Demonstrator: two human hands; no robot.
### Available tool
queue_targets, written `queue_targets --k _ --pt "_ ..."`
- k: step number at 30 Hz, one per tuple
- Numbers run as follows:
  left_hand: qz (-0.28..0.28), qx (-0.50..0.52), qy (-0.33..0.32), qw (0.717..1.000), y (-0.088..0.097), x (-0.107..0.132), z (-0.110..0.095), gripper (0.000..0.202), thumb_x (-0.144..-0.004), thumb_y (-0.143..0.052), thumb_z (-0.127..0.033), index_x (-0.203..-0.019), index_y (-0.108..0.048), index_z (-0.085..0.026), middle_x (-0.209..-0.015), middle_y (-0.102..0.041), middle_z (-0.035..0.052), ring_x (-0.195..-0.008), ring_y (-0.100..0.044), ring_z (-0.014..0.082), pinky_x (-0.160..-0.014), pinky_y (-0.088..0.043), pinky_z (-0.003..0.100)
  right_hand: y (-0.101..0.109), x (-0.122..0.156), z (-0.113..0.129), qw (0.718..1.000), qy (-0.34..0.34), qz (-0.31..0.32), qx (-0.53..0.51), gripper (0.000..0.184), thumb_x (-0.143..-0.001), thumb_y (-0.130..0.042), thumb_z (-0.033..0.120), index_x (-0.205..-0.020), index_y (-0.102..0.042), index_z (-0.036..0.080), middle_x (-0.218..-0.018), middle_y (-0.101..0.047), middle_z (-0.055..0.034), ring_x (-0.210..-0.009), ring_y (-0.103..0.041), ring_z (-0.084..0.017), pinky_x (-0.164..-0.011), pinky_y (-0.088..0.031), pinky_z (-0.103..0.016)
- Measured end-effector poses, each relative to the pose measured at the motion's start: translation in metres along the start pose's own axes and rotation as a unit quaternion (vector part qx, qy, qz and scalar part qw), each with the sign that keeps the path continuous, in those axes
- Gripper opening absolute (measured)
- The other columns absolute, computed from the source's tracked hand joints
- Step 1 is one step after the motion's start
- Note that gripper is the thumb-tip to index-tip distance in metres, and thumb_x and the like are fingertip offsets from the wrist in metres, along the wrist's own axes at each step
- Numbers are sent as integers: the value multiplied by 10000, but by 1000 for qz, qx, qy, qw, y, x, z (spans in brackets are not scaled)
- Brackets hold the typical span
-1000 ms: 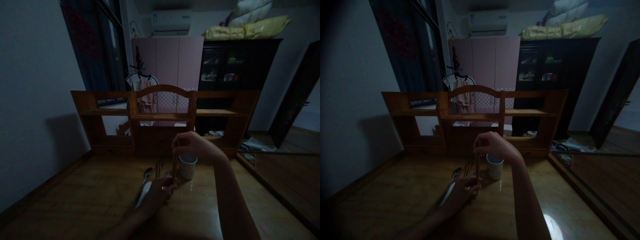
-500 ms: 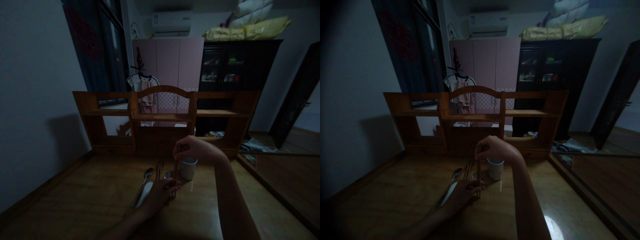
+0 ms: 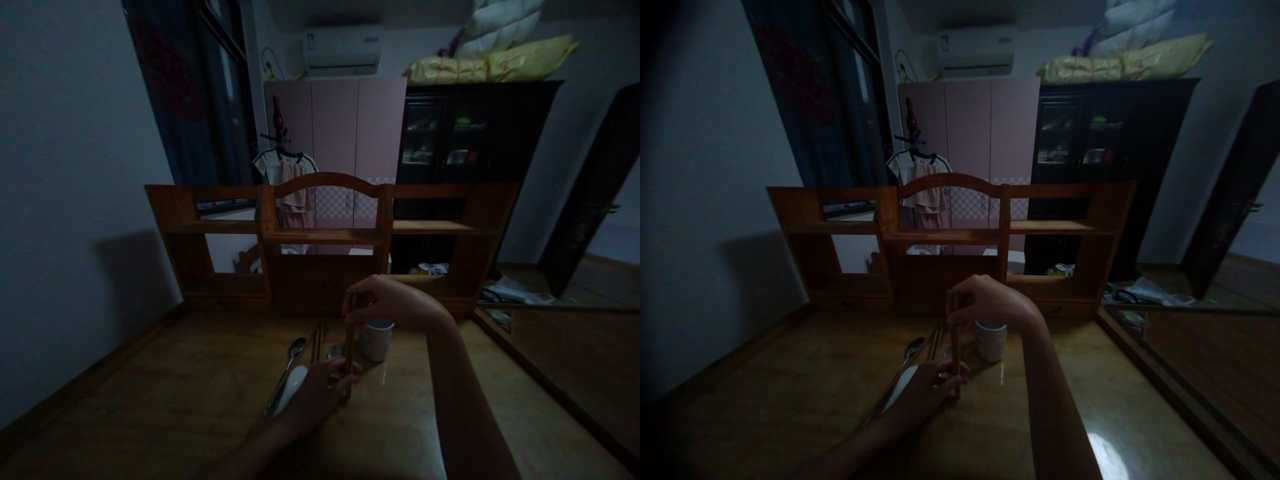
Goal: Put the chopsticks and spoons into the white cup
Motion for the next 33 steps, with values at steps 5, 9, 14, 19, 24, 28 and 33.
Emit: queue_targets --k 5,9,14,19,24,28,33 --pt "19 25 23 999 0 0 -2 280 -869 -531 -373 -1057 -666 -214 -919 -698 5 -811 -653 155 -667 -488 205 -1 -1 -1 1000 -2 -9 -1 174 -809 -695 295 -916 -695 158 -769 -699 -31 -712 -681 -161 -609 -517 -210" --pt "11 25 19 999 1 0 -2 282 -871 -527 -372 -1055 -671 -215 -927 -703 3 -846 -653 160 -710 -484 213 -1 -3 -4 999 -21 -28 19 183 -798 -706 329 -835 -707 150 -737 -704 -39 -692 -683 -167 -571 -507 -204" --pt "11 10 25 1000 1 -1 -4 256 -842 -565 -364 -996 -694 -205 -917 -708 2 -791 -654 157 -671 -475 208 -1 -3 -5 996 -55 -44 48 254 -769 -730 385 -714 -695 139 -682 -701 -51 -634 -677 -165 -504 -482 -189" --pt "18 13 31 999 0 0 -7 304 -851 -542 -399 -1031 -683 -198 -905 -701 14 -760 -647 157 -645 -476 214 -2 -2 0 997 -47 -38 48 269 -756 -738 408 -719 -695 146 -672 -699 -39 -624 -673 -166 -500 -478 -189" --pt "30 14 29 999 0 0 -6 343 -878 -499 -381 -1129 -652 -205 -922 -690 22 -791 -640 163 -702 -479 238 -3 -2 -2 996 -62 -44 42 276 -751 -743 412 -784 -717 140 -696 -701 -48 -645 -671 -162 -525 -486 -194" --pt "39 30 17 999 0 0 -4 364 -889 -485 -408 -1152 -636 -206 -911 -686 30 -781 -634 168 -712 -476 252 -2 -3 -4 998 -46 -29 23 278 -756 -742 402 -878 -731 153 -724 -704 -41 -670 -670 -157 -561 -496 -199" --pt "34 37 6 999 0 1 -3 362 -895 -472 -412 -1135 -634 -196 -904 -675 38 -745 -622 158 -673 -469 240 -2 -5 1 998 -10 -33 44 259 -758 -746 375 -922 -730 175 -773 -704 -24 -708 -662 -153 -590 -481 -198"
Point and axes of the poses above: each hand's wrist, its own x-axis away from the middle knuckle, its own y-axis out of the back of the hand, z = x × y, the point moved 1 cm from there along -x, towards the middle knuckle
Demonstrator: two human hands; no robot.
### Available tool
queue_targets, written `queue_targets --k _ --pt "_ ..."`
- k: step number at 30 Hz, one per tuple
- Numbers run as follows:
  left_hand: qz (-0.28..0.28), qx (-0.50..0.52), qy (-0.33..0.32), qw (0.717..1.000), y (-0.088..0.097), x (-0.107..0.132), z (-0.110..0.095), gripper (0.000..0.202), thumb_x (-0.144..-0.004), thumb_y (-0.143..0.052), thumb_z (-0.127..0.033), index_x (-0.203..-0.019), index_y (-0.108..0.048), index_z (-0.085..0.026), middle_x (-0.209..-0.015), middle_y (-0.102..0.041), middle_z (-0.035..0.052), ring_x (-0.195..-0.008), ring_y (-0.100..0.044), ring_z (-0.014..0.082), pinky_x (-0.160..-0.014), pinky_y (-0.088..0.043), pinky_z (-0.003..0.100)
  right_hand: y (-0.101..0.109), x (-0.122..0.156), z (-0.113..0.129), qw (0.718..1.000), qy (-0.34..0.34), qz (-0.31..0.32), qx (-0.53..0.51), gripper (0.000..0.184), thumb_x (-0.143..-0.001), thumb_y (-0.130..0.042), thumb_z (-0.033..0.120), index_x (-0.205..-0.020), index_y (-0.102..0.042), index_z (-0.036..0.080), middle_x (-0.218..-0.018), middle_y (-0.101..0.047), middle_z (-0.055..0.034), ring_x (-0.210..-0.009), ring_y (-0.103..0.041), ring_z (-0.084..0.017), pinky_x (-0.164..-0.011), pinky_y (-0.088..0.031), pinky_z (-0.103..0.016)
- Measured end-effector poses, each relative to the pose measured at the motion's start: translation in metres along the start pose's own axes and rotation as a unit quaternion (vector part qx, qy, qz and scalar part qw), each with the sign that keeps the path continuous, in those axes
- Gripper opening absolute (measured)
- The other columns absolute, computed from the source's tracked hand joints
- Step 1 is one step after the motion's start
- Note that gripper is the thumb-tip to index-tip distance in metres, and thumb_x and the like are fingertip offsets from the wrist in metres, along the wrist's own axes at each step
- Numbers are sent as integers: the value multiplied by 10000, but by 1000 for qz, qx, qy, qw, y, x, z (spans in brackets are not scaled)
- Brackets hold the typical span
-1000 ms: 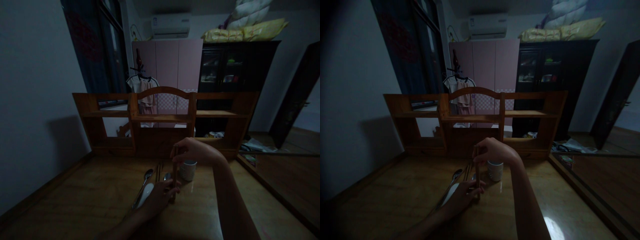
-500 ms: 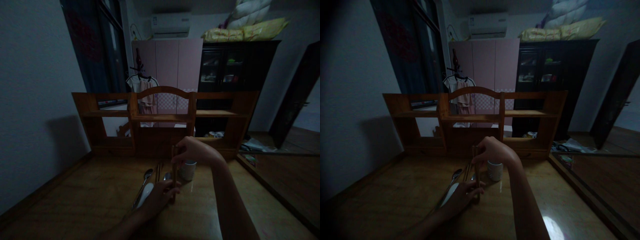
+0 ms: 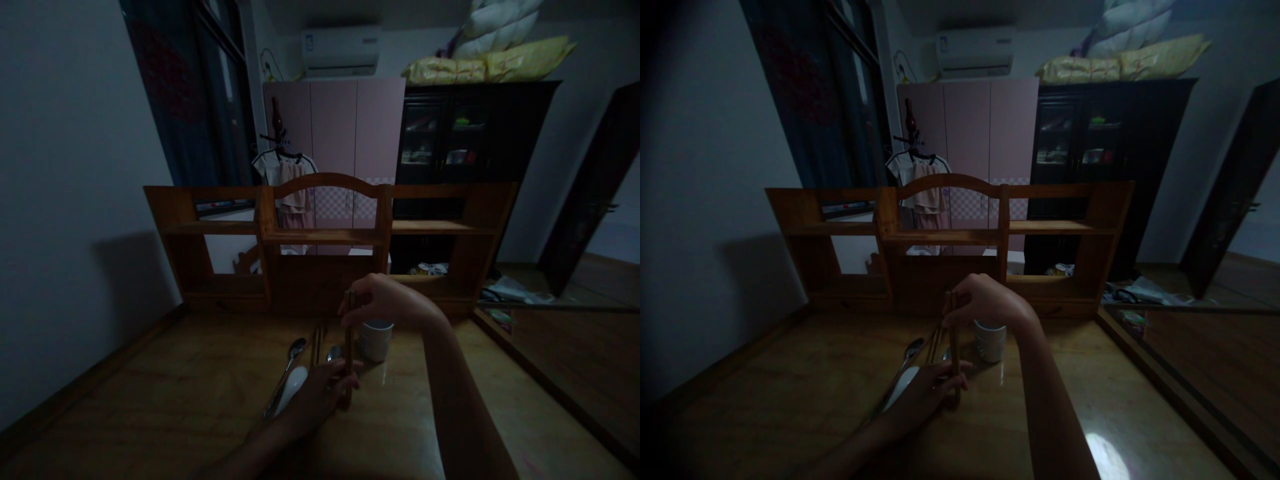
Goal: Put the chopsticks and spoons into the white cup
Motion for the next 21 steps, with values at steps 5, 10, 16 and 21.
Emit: queue_targets --k 5,10,16,21 --pt "15 26 22 999 -1 1 1 358 -887 -481 -432 -1123 -619 -201 -911 -656 26 -658 -595 122 -585 -446 213 2 4 6 999 20 28 -8 256 -773 -736 308 -999 -708 191 -869 -701 -16 -786 -655 -146 -656 -476 -192" --pt "22 37 31 999 -2 1 2 380 -884 -482 -446 -1136 -615 -194 -906 -639 29 -634 -583 113 -563 -441 212 5 9 6 997 23 55 -53 236 -830 -676 310 -1026 -696 179 -829 -699 -16 -751 -659 -143 -664 -491 -201" --pt "9 15 28 999 -2 -1 3 356 -878 -495 -444 -1076 -643 -187 -887 -660 23 -664 -597 125 -578 -439 206 3 5 0 998 18 33 -45 219 -830 -670 345 -943 -712 162 -781 -696 -24 -715 -661 -152 -616 -492 -205" --pt "5 -1 22 1000 -2 -1 2 358 -880 -489 -433 -1094 -652 -196 -888 -673 23 -692 -604 132 -613 -440 212 3 5 -1 999 0 28 -24 212 -832 -668 352 -910 -708 158 -754 -695 -24 -706 -662 -149 -602 -483 -204"
Point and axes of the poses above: each hand's wrist, its own x-axis away from the middle knuckle, its own y-axis out of the back of the hand, z = x × y, the point moved 1 cm from there along -x, towards the middle knuckle
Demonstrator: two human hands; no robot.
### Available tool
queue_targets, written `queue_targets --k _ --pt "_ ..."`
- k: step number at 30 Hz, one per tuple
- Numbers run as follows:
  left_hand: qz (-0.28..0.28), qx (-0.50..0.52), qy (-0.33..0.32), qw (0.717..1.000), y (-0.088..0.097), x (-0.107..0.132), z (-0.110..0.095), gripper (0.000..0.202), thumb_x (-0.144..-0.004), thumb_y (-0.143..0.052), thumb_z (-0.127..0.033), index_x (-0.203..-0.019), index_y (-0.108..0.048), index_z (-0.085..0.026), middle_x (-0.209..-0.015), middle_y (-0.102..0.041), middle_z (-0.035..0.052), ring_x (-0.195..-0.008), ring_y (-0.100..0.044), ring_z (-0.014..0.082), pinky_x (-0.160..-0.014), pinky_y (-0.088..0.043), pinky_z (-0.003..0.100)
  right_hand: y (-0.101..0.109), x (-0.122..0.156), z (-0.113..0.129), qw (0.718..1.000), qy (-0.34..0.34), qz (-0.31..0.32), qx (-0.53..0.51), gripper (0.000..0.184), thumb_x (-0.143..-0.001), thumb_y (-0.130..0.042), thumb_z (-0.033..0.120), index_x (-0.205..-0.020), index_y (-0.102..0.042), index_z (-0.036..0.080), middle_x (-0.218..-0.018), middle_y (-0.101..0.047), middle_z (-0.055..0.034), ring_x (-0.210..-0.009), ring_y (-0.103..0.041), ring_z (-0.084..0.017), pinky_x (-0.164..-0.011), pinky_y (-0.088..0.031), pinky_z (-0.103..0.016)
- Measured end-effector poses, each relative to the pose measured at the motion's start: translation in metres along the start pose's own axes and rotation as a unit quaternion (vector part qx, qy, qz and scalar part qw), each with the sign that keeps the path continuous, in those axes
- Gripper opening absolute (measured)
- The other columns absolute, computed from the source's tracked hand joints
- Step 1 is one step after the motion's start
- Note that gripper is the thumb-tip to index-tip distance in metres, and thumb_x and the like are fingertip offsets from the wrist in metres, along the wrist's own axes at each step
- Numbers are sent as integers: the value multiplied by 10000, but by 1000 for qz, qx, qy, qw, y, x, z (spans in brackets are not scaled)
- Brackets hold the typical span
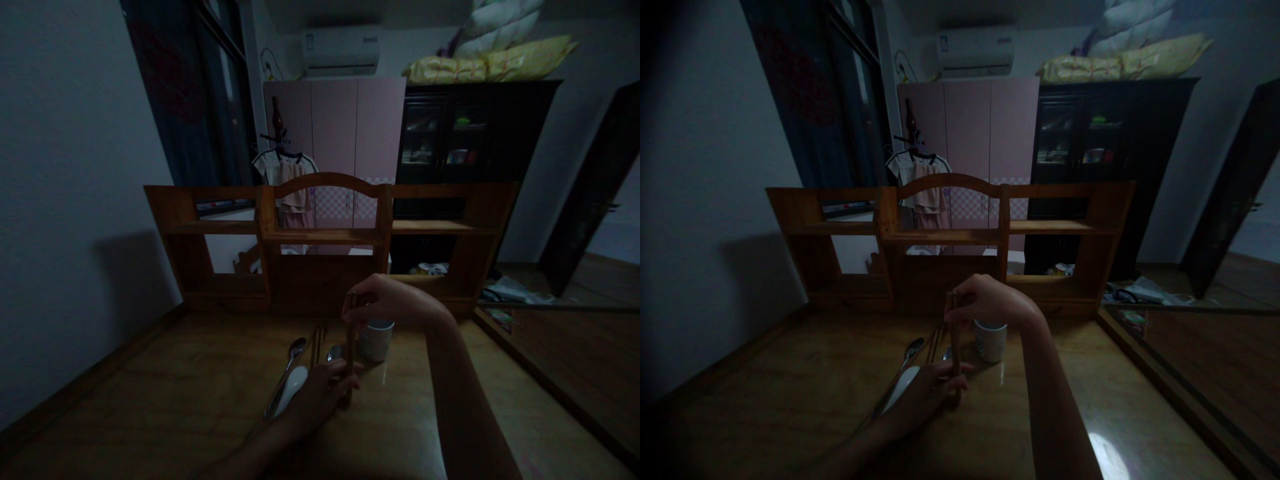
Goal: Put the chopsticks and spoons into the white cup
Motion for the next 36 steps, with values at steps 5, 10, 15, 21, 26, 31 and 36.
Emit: queue_targets --k 5,10,15,21,26,31,36 --pt "4 13 5 1000 -1 0 0 357 -875 -480 -416 -1113 -641 -203 -882 -656 16 -636 -583 120 -560 -422 203 0 1 3 1000 -5 -12 26 165 -847 -651 308 -891 -703 157 -742 -696 -25 -688 -654 -137 -581 -471 -194" --pt "-13 -12 20 1000 -1 0 -1 360 -871 -477 -404 -1116 -641 -197 -920 -664 33 -710 -599 139 -604 -438 204 0 0 3 998 7 -23 53 134 -848 -643 278 -877 -695 158 -733 -691 -15 -670 -650 -130 -564 -457 -188" --pt "-11 -17 25 999 -2 -1 -1 362 -869 -468 -395 -1111 -639 -186 -886 -659 32 -672 -591 132 -586 -428 206 -1 -1 1 999 4 -18 36 126 -852 -637 274 -878 -683 160 -740 -687 -17 -680 -659 -137 -578 -469 -191" --pt "-21 -5 6 1000 -2 -1 6 342 -875 -472 -412 -1040 -655 -176 -883 -663 33 -682 -603 133 -608 -442 216 -2 -4 -4 1000 8 -8 13 140 -851 -644 286 -890 -679 156 -775 -691 -21 -712 -664 -145 -602 -484 -197" --pt "-19 47 21 998 -3 -4 14 358 -852 -506 -440 -1032 -647 -165 -873 -645 40 -651 -586 131 -577 -450 225 -5 -13 -13 999 27 31 8 150 -822 -682 288 -886 -673 153 -802 -695 -18 -721 -667 -144 -611 -484 -188" --pt "-21 112 42 993 -4 -2 9 331 -836 -566 -410 -1043 -653 -167 -888 -647 56 -757 -615 176 -568 -484 234 -12 -23 -17 997 -2 78 -5 153 -814 -682 300 -834 -661 151 -777 -701 -18 -711 -677 -162 -600 -497 -201" --pt "-9 136 -3 991 -4 -3 7 331 -852 -582 -391 -1056 -653 -140 -866 -675 71 -818 -647 200 -749 -530 321 -17 -30 -16 998 -12 49 43 162 -822 -669 305 -839 -670 145 -752 -697 -25 -702 -668 -165 -586 -475 -208"
Point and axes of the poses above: each hand's wrist, its own x-axis away from the middle knuckle, its own y-axis out of the back of the hand, z = x × y, the point moved 1 cm from there along -x, towards the middle knuckle
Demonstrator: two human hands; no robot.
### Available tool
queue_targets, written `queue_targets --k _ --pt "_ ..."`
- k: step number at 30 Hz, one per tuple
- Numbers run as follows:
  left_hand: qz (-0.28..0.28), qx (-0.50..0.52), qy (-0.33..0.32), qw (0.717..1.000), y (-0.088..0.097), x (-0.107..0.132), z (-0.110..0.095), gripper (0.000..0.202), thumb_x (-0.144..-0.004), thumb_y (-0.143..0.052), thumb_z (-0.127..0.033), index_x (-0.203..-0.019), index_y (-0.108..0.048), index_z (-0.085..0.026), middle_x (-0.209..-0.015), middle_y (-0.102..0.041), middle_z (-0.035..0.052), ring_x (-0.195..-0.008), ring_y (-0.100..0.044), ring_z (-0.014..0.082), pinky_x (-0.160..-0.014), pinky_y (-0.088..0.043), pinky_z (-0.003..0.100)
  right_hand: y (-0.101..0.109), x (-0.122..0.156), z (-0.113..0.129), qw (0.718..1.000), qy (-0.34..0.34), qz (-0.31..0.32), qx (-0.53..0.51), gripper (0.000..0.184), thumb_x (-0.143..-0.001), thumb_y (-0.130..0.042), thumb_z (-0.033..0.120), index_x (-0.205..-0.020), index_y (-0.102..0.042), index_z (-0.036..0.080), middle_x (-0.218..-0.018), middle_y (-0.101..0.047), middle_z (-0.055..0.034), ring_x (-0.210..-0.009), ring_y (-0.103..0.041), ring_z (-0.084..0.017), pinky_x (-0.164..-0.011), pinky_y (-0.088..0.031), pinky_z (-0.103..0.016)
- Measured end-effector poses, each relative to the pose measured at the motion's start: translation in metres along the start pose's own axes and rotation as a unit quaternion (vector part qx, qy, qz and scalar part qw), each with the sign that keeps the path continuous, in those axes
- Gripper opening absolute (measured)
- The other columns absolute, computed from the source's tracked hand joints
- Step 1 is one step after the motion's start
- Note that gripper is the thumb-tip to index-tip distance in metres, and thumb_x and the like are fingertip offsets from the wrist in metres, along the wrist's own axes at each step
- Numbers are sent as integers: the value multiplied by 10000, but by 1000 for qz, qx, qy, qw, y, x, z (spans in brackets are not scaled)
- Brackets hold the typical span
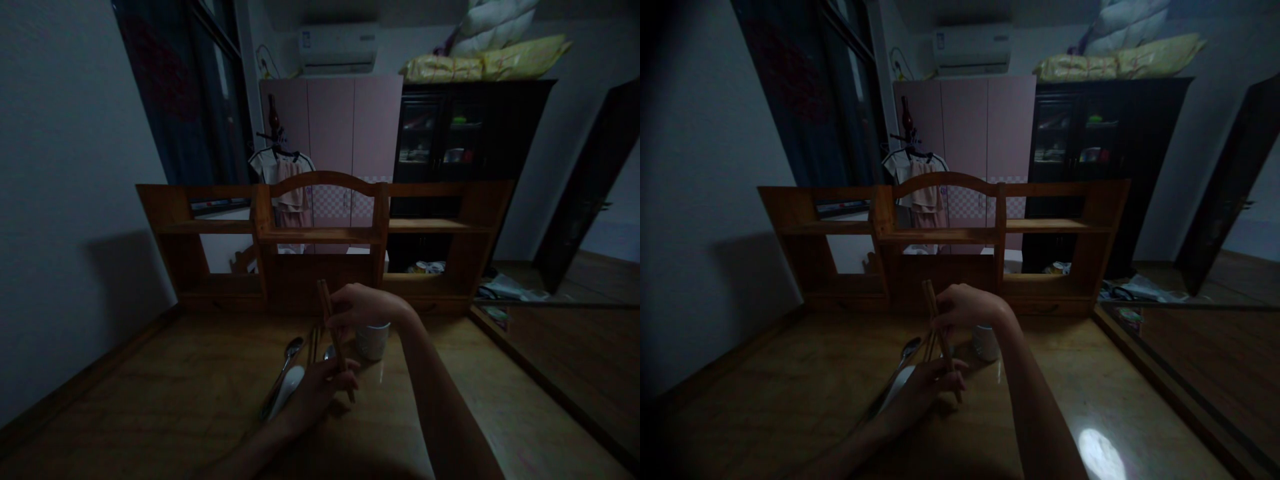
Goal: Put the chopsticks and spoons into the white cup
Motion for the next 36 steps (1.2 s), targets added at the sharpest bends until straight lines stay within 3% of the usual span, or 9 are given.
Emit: queue_targets --k 5,8,11,14,17,19,26,36 --pt "15 42 -17 999 -2 1 -6 340 -858 -585 -398 -1080 -653 -150 -883 -677 69 -854 -651 214 -804 -526 352 0 -2 -4 999 31 -19 -39 195 -849 -645 325 -837 -657 131 -734 -681 -34 -688 -658 -163 -584 -477 -216" --pt "-13 27 -29 999 -1 4 -17 315 -877 -558 -398 -1098 -653 -194 -982 -681 58 -965 -627 218 -872 -483 330 11 9 -4 993 47 -62 -89 228 -869 -619 357 -852 -628 129 -724 -659 -34 -660 -644 -155 -567 -486 -220" --pt "-52 -1 -24 998 3 5 -21 310 -915 -479 -420 -1028 -674 -208 -1031 -678 47 -1018 -602 210 -926 -433 309 34 34 -3 970 71 -206 -106 260 -884 -594 391 -899 -613 131 -756 -641 -36 -661 -624 -143 -593 -504 -231" --pt "-78 -4 -15 997 8 0 -14 366 -916 -445 -459 -968 -680 -183 -969 -684 58 -949 -613 210 -880 -444 304 59 65 -9 907 79 -409 -69 267 -875 -607 397 -932 -618 136 -798 -641 -48 -697 -623 -153 -653 -520 -258" --pt "-105 -7 -10 994 12 -7 -2 352 -890 -478 -450 -923 -678 -163 -910 -680 57 -888 -612 204 -823 -449 287 73 83 -24 871 64 -486 -15 276 -871 -607 415 -940 -620 148 -808 -652 -55 -715 -632 -174 -661 -518 -274" --pt "-125 -15 -13 992 15 -10 5 320 -876 -500 -424 -896 -679 -160 -902 -675 52 -885 -604 200 -815 -441 279 75 84 -37 881 39 -470 25 270 -878 -588 419 -911 -621 153 -784 -656 -53 -707 -635 -182 -642 -506 -270" --pt "-141 -34 -8 989 19 -12 12 334 -868 -497 -435 -888 -679 -156 -881 -670 56 -874 -603 204 -798 -438 285 58 50 -68 947 -42 -312 56 221 -876 -539 367 -905 -614 162 -780 -665 -38 -674 -638 -182 -580 -470 -247" --pt "-114 -24 -4 993 17 -10 12 372 -878 -478 -470 -878 -671 -152 -824 -657 58 -826 -602 188 -746 -444 261 41 21 -104 965 -101 -235 50 176 -805 -567 296 -750 -605 133 -689 -633 -45 -618 -584 -157 -553 -423 -241"
Point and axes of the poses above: each hand's wrist, its own x-axis away from the middle knuckle, its own y-axis out of the back of the hand, z = x × y, the point moved 1 cm from there along -x, towards the middle knuckle
